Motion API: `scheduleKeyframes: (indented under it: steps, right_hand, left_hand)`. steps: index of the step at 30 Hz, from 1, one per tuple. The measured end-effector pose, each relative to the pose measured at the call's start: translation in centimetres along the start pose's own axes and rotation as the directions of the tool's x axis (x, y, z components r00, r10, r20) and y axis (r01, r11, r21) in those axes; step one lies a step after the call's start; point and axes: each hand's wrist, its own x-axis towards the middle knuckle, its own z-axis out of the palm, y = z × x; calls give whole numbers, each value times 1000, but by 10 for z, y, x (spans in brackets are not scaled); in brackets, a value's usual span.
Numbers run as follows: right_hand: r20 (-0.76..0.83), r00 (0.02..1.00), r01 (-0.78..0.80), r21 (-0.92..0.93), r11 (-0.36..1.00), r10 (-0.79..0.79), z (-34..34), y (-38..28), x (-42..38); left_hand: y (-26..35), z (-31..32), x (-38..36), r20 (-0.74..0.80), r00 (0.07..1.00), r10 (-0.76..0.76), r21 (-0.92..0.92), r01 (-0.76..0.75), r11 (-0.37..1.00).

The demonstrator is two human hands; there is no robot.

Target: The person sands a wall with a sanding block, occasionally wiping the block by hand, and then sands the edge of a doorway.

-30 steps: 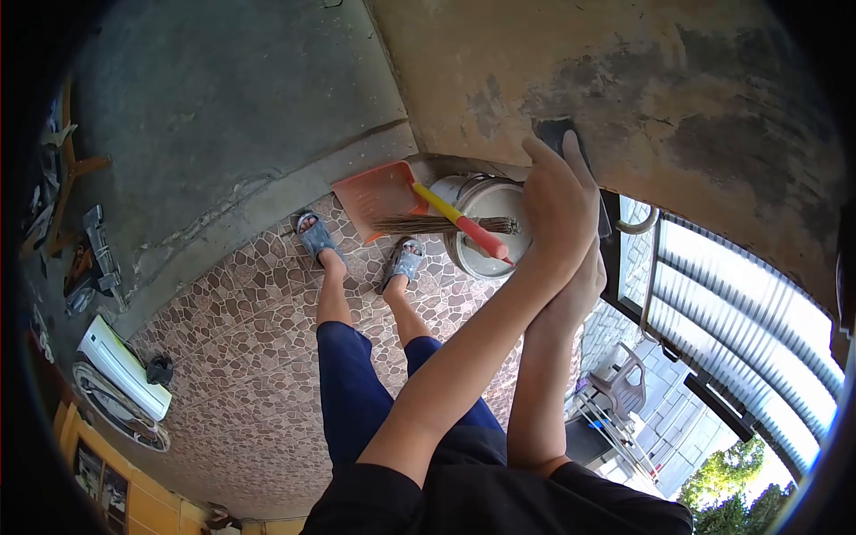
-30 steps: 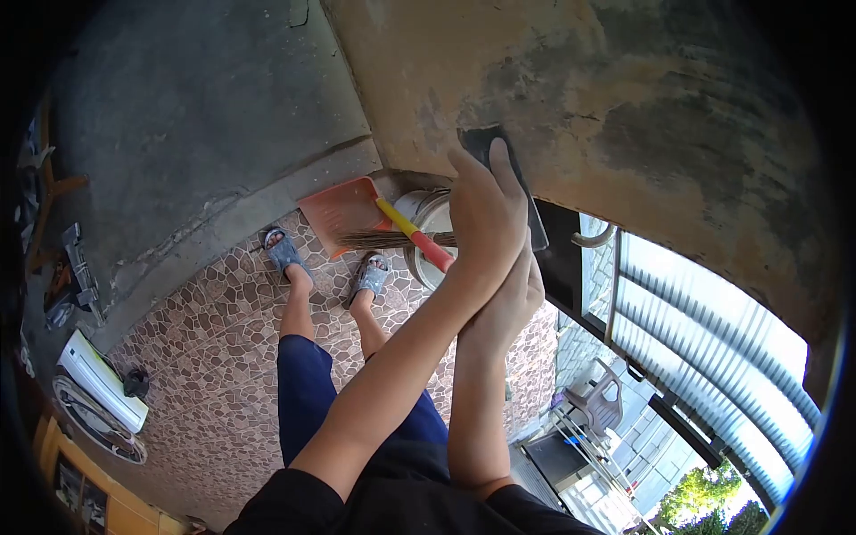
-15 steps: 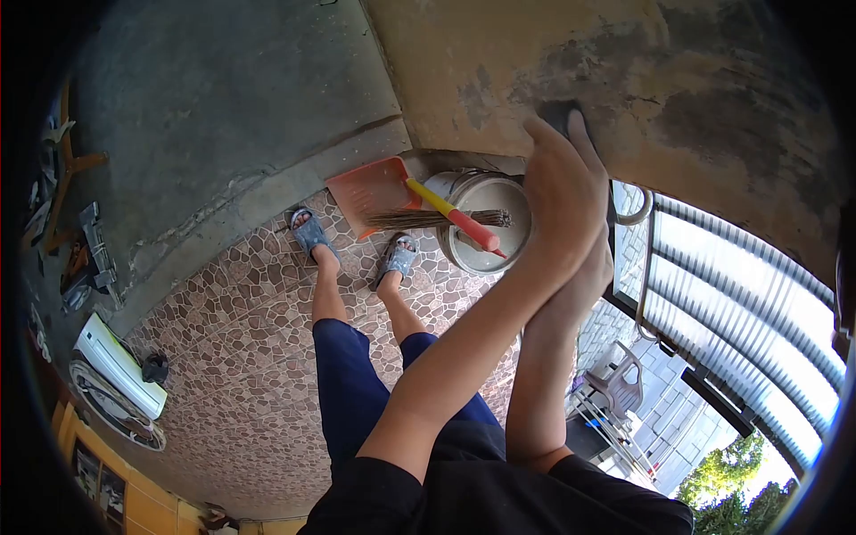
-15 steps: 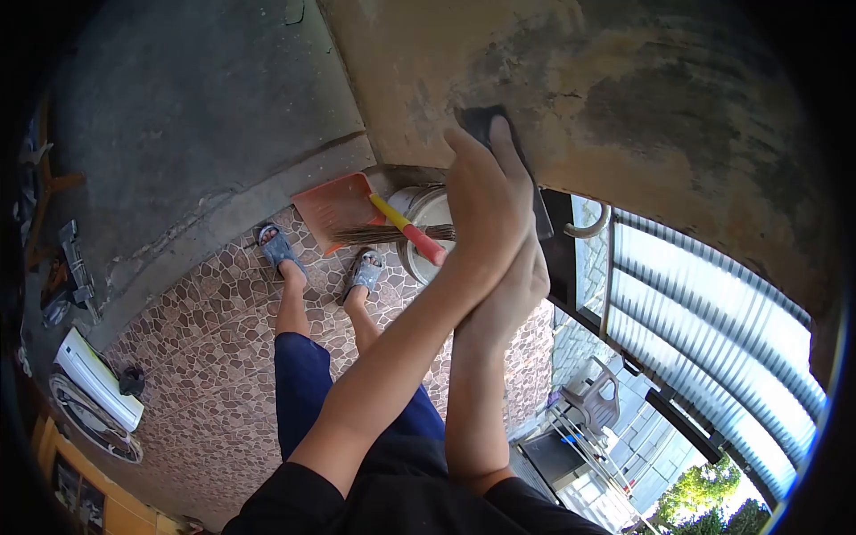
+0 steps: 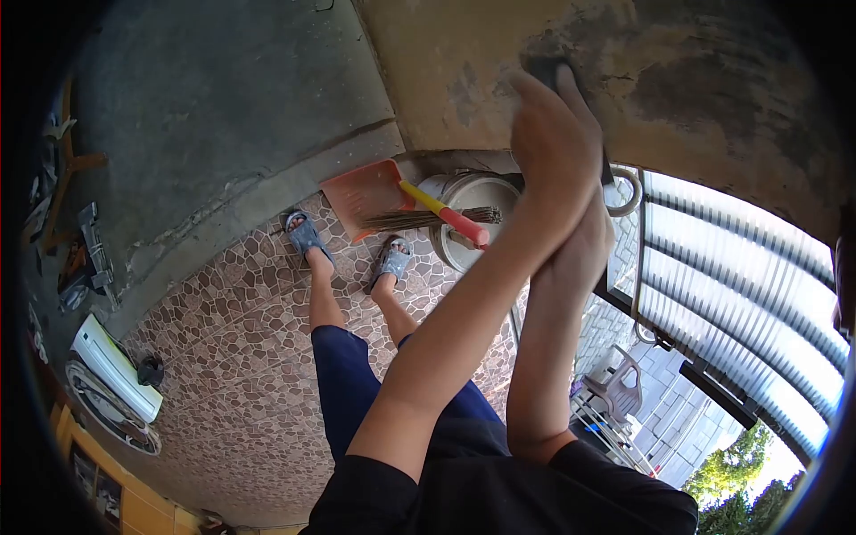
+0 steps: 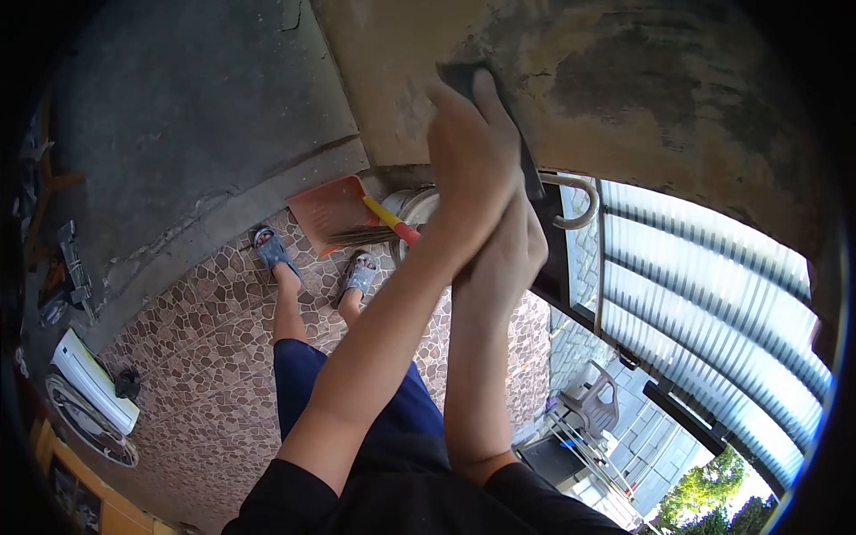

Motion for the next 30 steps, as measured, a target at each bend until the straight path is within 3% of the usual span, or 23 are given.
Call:
scheduleKeyframes:
  steps: [2,4,5,6,8,10,11,12,14,16,19,21,25,28,29,30]
  right_hand:
    - [43,998,-40,51,998,38,9,8,24]
    - [-19,992,-125,100,987,128,25,1,24]
    - [-23,997,-74,132,989,78,21,-2,18]
    - [-13,1000,1,48,999,0,10,-6,7]
    - [-88,994,74,35,997,-71,-5,-19,-18]
    - [-72,997,2,-27,1000,-4,-11,-38,-32]
    - [-39,999,-21,143,989,27,-9,-39,-30]
    - [-45,998,-26,140,990,32,-9,-36,-22]
    - [155,986,-70,77,995,57,-2,-25,8]
    - [179,981,-90,72,993,76,11,-18,30]
    - [151,987,-62,109,992,45,8,-23,14]
    - [113,993,-8,150,989,-10,7,-29,5]
    - [96,995,-11,142,990,-3,4,-38,0]
    - [58,998,-2,146,989,-7,3,-42,1]
    - [160,987,-25,188,982,-6,7,-37,15]
    - [150,989,-23,187,982,-6,6,-37,14]
  left_hand:
    - [0,-1,36,-6,1000,-14,11,14,1000]
    - [2,0,38,-9,1000,-29,25,29,999]
    - [4,3,27,-35,999,42,81,-39,996]
    - [7,5,14,-59,992,113,138,-104,985]
    - [25,-2,-29,-7,996,91,142,-89,986]
    - [30,-5,-49,80,986,149,22,-151,988]
    - [29,-4,-45,79,987,143,27,-145,989]
    - [33,-3,-34,37,985,171,54,-172,984]
    - [31,2,3,-4,978,208,84,-207,975]
    - [26,8,39,-179,935,307,119,-289,950]
    - [28,12,29,-196,928,316,194,-279,940]
    - [43,0,-17,-49,975,216,125,-208,970]
    - [46,-2,-52,37,984,172,57,-174,983]
    - [57,3,-3,-51,970,238,51,-235,971]
    - [56,7,19,-113,949,295,73,-289,955]
    - [57,8,27,-169,923,346,94,-334,938]
